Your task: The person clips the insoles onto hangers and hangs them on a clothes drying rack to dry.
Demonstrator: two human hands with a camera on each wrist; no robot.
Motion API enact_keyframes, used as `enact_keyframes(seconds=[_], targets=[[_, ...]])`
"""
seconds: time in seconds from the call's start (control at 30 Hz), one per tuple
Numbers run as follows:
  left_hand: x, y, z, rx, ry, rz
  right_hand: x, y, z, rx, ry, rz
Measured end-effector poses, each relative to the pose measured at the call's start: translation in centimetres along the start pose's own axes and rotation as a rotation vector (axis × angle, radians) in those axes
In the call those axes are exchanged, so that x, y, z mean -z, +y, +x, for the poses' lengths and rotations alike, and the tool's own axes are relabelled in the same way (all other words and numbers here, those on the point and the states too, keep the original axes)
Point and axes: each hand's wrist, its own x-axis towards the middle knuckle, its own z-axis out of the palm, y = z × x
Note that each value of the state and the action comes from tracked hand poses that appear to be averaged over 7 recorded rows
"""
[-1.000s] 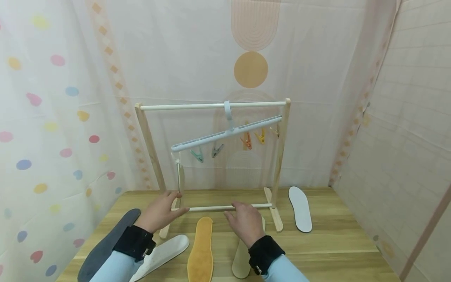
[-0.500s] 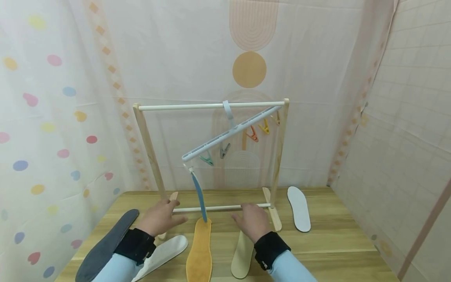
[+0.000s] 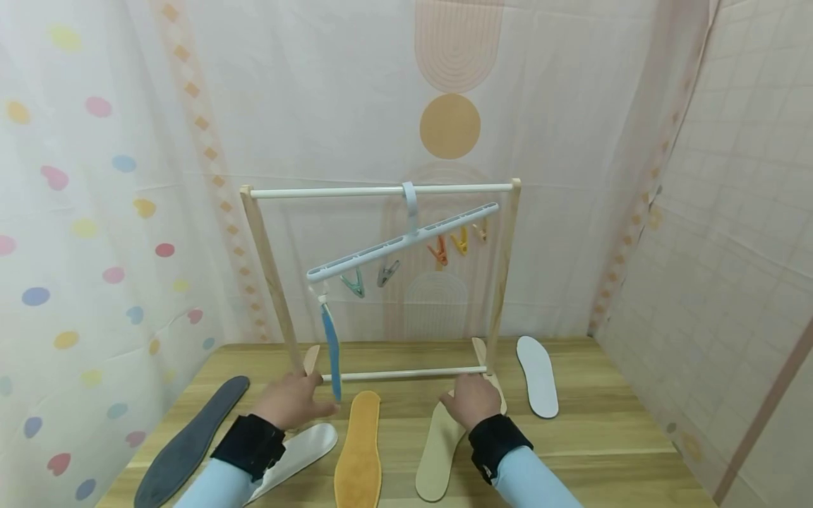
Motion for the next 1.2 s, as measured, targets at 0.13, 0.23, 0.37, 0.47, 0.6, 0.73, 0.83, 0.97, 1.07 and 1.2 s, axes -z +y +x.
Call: enact_keyframes(seconds=[0.13,0.23,0.37,0.47,0.6,0.73,0.83,0.97,1.07,1.2], targets=[[-0.1,0.2,-0.1,0.004,-0.014,-0.003,-0.4,0.4,-0.4,-0.019,-0.031,-0.010],[-0.3,0.3,-0.3,-0.001,-0.018,-0.001,-0.7,0.5,-0.7,-0.039,-0.059,-0.017],[-0.8,0.4,-0.4,-0.016,-0.012,0.008,-1.1,0.6,-0.9,-0.069,-0.100,-0.030],[-1.1,0.5,-0.4,-0.017,-0.011,0.007,-1.4,0.7,-0.9,-0.096,-0.135,-0.032],[-1.3,0.6,-0.5,-0.005,-0.025,-0.009,-2.1,0.8,-0.8,-0.128,-0.169,-0.040],[-1.4,0.8,-0.6,0.013,-0.047,-0.032,-2.7,0.9,-0.8,-0.149,-0.189,-0.053],[-1.6,0.8,-0.7,0.018,-0.052,-0.038,-3.3,1.0,-0.8,-0.164,-0.199,-0.071],[-1.9,0.8,-0.7,0.016,-0.051,-0.043,-4.4,1.6,-0.7,-0.187,-0.210,-0.093],[-2.1,0.9,-0.7,0.014,-0.051,-0.050,-5.4,2.1,-0.7,-0.210,-0.217,-0.102],[-2.3,0.9,-0.8,-0.003,-0.049,-0.044,-6.1,2.2,-0.7,-0.239,-0.217,-0.099]])
